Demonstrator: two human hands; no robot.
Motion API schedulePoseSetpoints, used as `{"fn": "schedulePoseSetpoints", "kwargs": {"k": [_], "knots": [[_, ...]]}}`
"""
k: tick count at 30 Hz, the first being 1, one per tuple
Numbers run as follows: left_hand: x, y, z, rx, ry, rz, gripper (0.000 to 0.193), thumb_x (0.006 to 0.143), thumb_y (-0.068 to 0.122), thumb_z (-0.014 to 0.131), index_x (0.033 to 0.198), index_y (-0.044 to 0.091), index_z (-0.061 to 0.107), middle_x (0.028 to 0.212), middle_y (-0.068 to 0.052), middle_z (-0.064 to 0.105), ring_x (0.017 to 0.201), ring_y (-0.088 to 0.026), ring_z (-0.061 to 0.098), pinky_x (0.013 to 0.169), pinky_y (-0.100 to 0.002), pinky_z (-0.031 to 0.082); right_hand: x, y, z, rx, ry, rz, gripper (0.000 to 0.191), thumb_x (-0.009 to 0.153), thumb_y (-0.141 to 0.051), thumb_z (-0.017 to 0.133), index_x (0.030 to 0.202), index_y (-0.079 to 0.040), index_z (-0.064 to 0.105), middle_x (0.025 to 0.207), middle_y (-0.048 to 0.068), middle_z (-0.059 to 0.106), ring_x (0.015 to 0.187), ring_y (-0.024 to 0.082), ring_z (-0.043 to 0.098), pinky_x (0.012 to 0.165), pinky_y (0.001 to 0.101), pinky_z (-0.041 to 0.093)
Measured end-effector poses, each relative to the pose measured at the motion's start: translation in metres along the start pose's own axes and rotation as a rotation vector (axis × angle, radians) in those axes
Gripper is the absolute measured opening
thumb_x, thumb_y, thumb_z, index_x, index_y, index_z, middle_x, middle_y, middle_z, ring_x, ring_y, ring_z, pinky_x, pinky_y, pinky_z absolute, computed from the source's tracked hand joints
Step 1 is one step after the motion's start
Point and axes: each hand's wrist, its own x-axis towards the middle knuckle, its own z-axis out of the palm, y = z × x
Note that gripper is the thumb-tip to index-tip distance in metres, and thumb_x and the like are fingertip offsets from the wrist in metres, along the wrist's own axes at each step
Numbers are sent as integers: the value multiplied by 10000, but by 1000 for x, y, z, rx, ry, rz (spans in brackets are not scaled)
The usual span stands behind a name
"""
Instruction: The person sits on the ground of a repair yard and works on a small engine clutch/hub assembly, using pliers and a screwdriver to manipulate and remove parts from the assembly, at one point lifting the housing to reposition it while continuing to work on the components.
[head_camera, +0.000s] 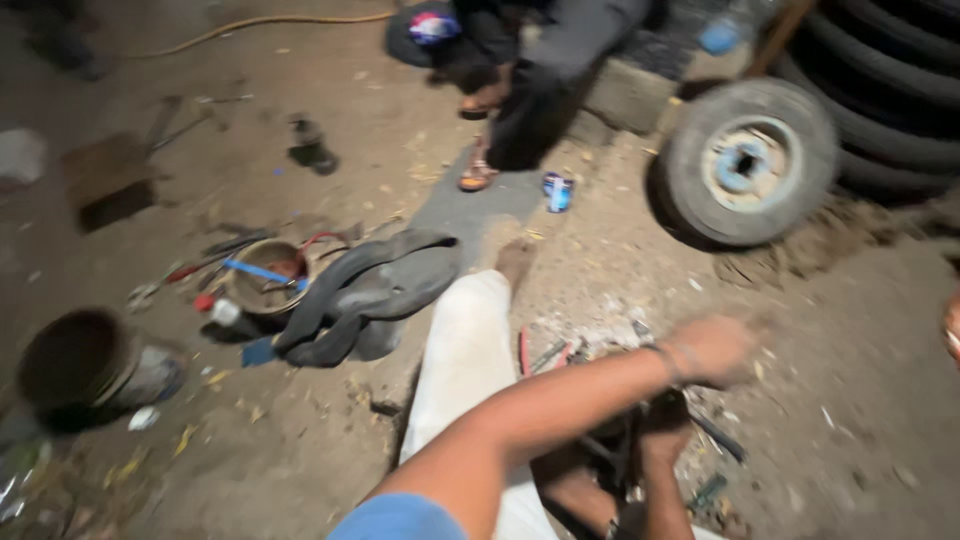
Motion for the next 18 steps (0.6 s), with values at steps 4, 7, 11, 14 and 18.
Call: {"fn": "schedulePoseSetpoints", "kwargs": {"k": [4, 7, 11, 14, 18], "knots": [[28, 14, -2, 121, -324, 61, 477, 694, 362, 790, 1129, 175, 729, 998, -102, 764, 999, -318, 719, 831, -451, 582, 2, -5, -2, -161, -70, 42, 429, 871, -330, 767, 1081, 38, 696, 1011, 223, 747, 948, 364, 712, 801, 463, 527], [32, 12, -3, 200, -410, 29, 311, 725, 202, 759, 1031, 176, 809, 1082, -70, 784, 1045, -257, 740, 855, -403, 599, 3, -3, -6, -39, -64, 237, 487, 868, -365, 811, 1147, 21, 706, 1061, 209, 757, 992, 289, 720, 843, 436, 524], [35, 21, 2, 254, -463, 13, 327, 786, 225, 645, 1060, 156, 810, 1138, -74, 778, 1087, -248, 737, 911, -399, 585, 10, 3, -9, 8, -212, 181, 534, 848, -361, 816, 1204, 16, 693, 1105, 206, 739, 1038, 256, 679, 855, 411, 505], [36, 28, 5, 221, -407, -19, 371, 833, 250, 545, 1090, 142, 790, 1174, -83, 761, 1115, -250, 724, 943, -411, 569, 16, 3, -8, -21, -295, 156, 523, 848, -367, 812, 1188, 14, 699, 1084, 205, 740, 1019, 256, 681, 848, 410, 507], [45, 41, 9, 230, -441, -5, 402, 858, 267, 494, 1117, 154, 780, 1203, -74, 757, 1138, -238, 721, 966, -412, 566, 22, -1, -7, -55, -345, 178, 510, 847, -374, 807, 1167, 11, 708, 1056, 205, 741, 994, 256, 683, 838, 409, 509]]}}
